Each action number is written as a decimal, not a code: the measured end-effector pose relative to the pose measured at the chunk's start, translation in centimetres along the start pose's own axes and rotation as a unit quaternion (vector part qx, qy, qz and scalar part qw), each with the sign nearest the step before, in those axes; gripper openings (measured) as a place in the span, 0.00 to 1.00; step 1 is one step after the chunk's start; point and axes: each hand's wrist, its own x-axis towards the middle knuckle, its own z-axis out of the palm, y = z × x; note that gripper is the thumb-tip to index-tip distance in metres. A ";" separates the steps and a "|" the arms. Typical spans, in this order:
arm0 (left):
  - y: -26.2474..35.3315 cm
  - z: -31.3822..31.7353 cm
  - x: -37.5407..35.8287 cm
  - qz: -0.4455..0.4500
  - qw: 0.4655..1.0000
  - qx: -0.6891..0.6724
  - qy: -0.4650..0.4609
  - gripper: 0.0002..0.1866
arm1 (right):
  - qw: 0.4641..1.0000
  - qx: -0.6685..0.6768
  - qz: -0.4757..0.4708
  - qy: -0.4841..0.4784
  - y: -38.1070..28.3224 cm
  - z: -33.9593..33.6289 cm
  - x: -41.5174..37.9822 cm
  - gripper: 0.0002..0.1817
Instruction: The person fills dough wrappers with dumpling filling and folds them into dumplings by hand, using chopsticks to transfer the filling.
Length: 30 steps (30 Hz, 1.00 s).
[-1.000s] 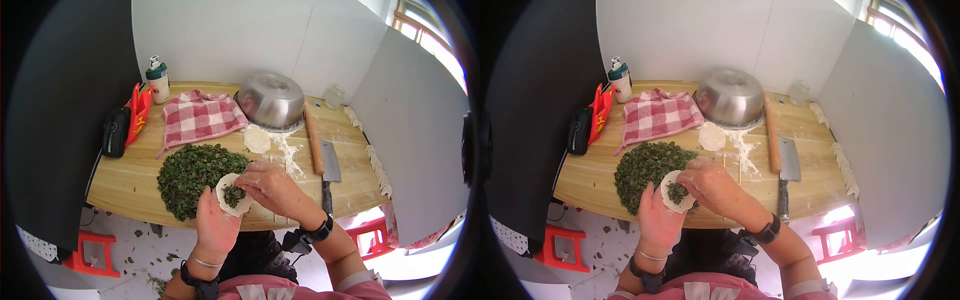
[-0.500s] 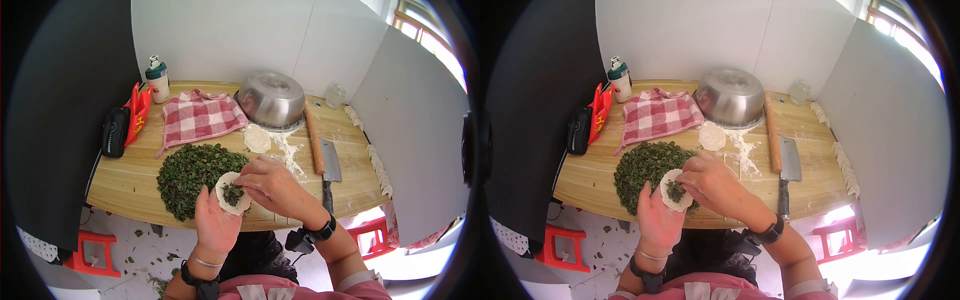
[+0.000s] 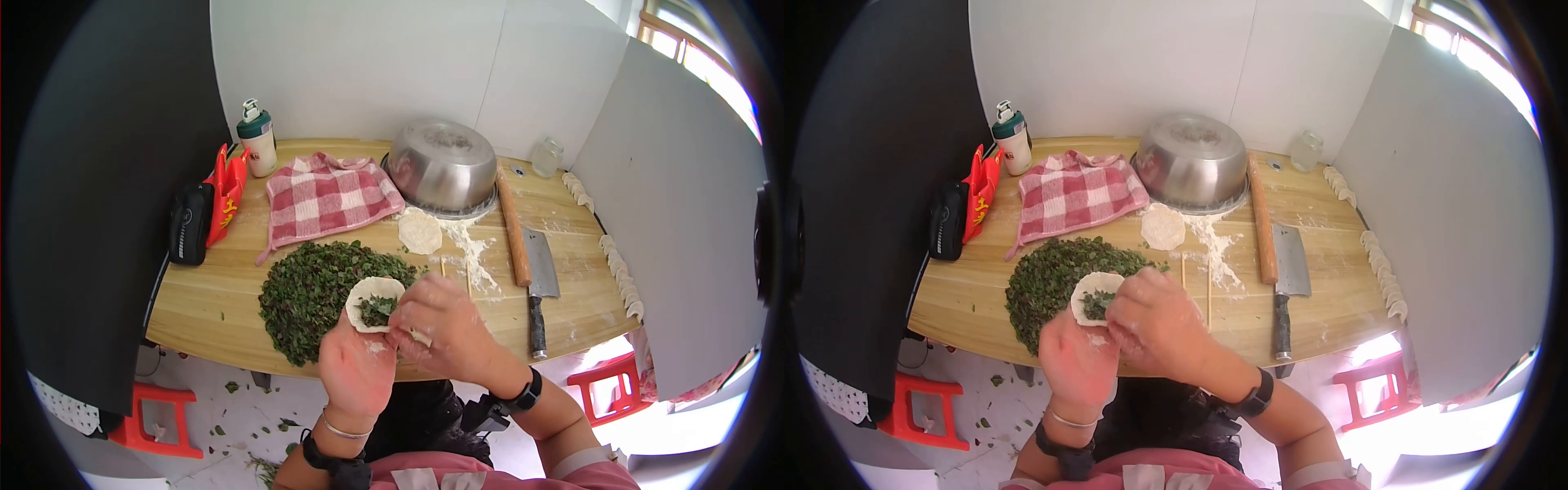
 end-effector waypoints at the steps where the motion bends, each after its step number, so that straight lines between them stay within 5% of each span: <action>1: -0.2 -0.3 0.0 0.026 0.999 0.017 -0.035 0.28 | 0.999 0.021 0.021 0.021 0.3 -0.2 0.4 0.10; 4: -0.8 0.0 0.1 0.052 0.989 0.137 -0.017 0.21 | 0.997 0.036 0.044 0.047 1.0 -0.2 1.4 0.09; 21: 0.5 -0.3 2.3 0.065 0.968 0.241 -0.005 0.16 | 0.987 0.124 0.062 0.087 4.2 1.6 2.3 0.09; 24: 2.9 -0.2 3.8 0.029 0.933 0.356 -0.050 0.19 | 0.981 0.152 0.079 0.087 4.8 1.3 2.3 0.10; 27: 6.6 2.0 6.2 -0.037 0.764 0.611 -0.204 0.22 | 0.968 0.206 0.109 0.091 5.1 0.9 2.5 0.09; 30: 8.4 2.0 8.2 -0.114 0.695 0.667 -0.243 0.23 | 0.971 0.202 0.093 0.085 5.1 0.9 2.7 0.10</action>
